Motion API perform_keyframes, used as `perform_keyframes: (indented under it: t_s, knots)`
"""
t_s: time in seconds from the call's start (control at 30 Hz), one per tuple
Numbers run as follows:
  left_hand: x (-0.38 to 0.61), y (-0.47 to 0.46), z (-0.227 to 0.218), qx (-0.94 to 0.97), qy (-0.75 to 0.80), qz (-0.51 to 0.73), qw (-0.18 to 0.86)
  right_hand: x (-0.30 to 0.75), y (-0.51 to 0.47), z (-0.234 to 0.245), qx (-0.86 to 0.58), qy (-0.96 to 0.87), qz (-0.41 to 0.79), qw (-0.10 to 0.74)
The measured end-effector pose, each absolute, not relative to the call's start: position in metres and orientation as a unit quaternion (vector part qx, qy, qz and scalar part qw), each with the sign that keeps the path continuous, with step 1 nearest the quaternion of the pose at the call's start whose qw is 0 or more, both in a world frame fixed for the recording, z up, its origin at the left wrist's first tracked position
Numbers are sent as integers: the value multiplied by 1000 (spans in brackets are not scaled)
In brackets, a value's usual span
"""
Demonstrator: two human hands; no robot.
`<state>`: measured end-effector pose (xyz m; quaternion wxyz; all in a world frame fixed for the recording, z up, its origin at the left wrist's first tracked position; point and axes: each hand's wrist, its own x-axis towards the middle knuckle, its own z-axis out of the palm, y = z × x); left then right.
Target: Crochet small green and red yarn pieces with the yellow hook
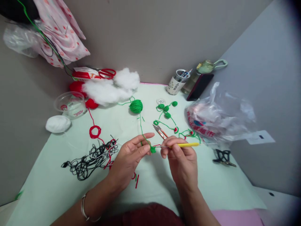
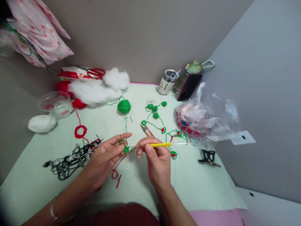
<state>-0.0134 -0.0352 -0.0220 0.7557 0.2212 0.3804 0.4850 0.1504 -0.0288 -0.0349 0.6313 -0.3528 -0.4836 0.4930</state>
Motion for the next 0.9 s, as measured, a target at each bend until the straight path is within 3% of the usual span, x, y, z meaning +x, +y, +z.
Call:
perform_keyframes:
  t_s: [0.17, 0.9]
  knots:
    - [-11, -39, -29, 282, 410, 502, 708, 146, -29, -39, -364, -492, 465, 640]
    - [-7, -37, -27, 257, 393, 503, 725, 147, -31, -41, -372, -538, 456, 604]
